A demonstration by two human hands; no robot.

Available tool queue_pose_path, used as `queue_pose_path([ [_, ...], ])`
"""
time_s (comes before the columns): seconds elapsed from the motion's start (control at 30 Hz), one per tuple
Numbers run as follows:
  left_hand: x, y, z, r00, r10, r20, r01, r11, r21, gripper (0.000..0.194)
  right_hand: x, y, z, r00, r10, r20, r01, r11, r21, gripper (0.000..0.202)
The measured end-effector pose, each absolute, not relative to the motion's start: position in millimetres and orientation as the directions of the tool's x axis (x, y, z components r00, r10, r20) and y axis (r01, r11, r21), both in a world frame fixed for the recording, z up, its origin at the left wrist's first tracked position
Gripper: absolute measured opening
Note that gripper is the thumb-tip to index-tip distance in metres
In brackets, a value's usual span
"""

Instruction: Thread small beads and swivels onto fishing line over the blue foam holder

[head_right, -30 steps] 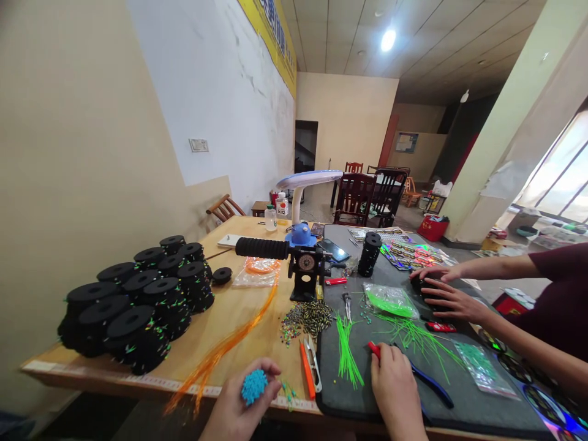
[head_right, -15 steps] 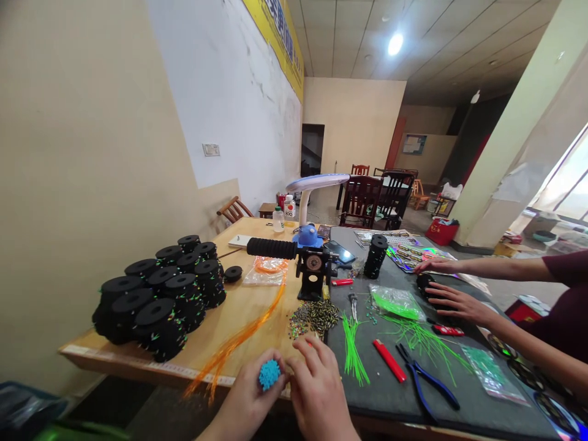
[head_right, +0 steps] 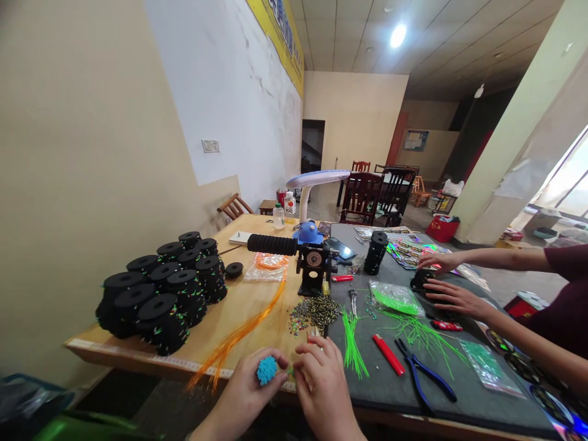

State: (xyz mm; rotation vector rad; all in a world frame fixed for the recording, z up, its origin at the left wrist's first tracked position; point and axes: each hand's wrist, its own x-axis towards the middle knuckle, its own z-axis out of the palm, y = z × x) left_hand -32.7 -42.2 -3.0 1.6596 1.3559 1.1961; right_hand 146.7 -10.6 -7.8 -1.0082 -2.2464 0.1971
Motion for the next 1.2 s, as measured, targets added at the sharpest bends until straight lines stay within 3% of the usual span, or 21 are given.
queue_pose_path([
  [0.4,-31.7,-44.0,-4.7,0.044,0.971,0.235,0.367,-0.234,0.9,0.005,145.5,-9.7,-7.4,-0.461,0.764,0.451,0.56,0.645,-0.52,0.013],
  [1.2,-34.1,-42.5,-9.6,0.024,0.978,0.207,0.36,-0.201,0.911,0.01,143.8,-7.3,-6.9,-0.512,0.749,0.421,0.503,0.659,-0.559,0.011],
])
